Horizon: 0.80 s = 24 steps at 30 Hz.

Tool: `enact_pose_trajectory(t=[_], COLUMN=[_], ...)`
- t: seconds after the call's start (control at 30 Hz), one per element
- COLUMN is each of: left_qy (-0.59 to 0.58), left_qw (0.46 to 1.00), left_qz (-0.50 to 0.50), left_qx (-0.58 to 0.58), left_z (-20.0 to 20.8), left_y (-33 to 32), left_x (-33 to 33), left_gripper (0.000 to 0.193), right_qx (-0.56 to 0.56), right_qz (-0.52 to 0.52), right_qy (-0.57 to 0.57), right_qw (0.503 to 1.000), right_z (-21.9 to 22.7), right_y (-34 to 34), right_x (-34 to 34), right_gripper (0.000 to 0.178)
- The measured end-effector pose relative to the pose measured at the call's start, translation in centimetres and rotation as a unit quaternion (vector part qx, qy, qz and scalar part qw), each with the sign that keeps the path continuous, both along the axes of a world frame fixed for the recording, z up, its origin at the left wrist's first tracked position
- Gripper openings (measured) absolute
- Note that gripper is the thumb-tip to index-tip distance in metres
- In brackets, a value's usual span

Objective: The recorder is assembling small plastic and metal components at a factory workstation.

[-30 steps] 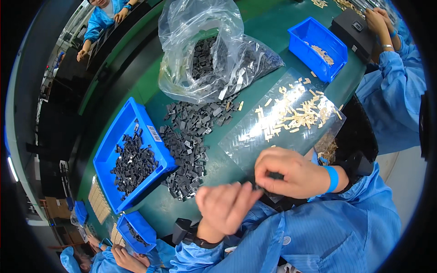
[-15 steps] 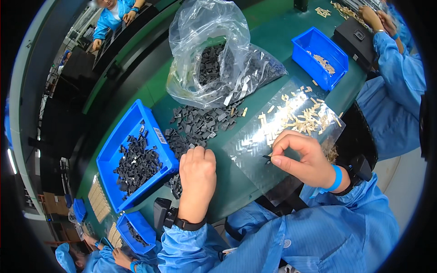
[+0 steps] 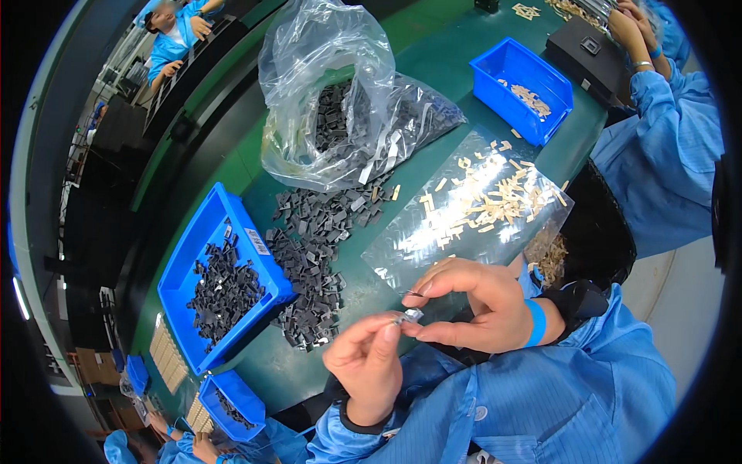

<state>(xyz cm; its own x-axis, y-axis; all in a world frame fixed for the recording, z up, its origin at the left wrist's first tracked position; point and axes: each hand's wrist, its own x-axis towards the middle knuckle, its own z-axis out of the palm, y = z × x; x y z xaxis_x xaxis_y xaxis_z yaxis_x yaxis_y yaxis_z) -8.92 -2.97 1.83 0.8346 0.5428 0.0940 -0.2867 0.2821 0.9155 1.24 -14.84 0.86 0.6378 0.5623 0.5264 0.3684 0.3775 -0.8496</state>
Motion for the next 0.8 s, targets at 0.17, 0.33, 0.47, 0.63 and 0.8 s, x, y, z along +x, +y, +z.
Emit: enact_pose_trajectory(t=[0.17,0.33,0.47,0.63,0.8], left_qy=[-0.023,0.024,0.056,0.049,0.038], left_qw=[0.987,0.98,0.974,0.989,0.997], left_qz=[-0.06,-0.08,-0.139,-0.085,-0.053], left_qx=[-0.145,-0.181,-0.169,-0.106,-0.036], left_z=[-0.9,0.2,-0.5,-0.6,-1.1], left_y=[-0.8,-1.2,-0.5,-0.8,-1.1], left_x=[-0.3,-0.3,-1.1,-1.0,-0.8], left_gripper=[0.02,0.025,0.025,0.023,0.025], right_qx=[-0.016,-0.037,-0.042,-0.033,-0.01], right_qz=[-0.006,-0.008,0.006,0.036,0.083], right_qy=[-0.021,-0.181,-0.18,0.051,0.24], right_qw=[1.0,0.983,0.983,0.998,0.967], right_z=[-0.1,0.2,0.3,0.0,-0.5], right_y=[-0.9,-1.3,-1.8,-1.6,-1.0], right_x=[0.3,1.1,1.0,0.4,-0.6], right_gripper=[0.041,0.032,0.029,0.017,0.007])
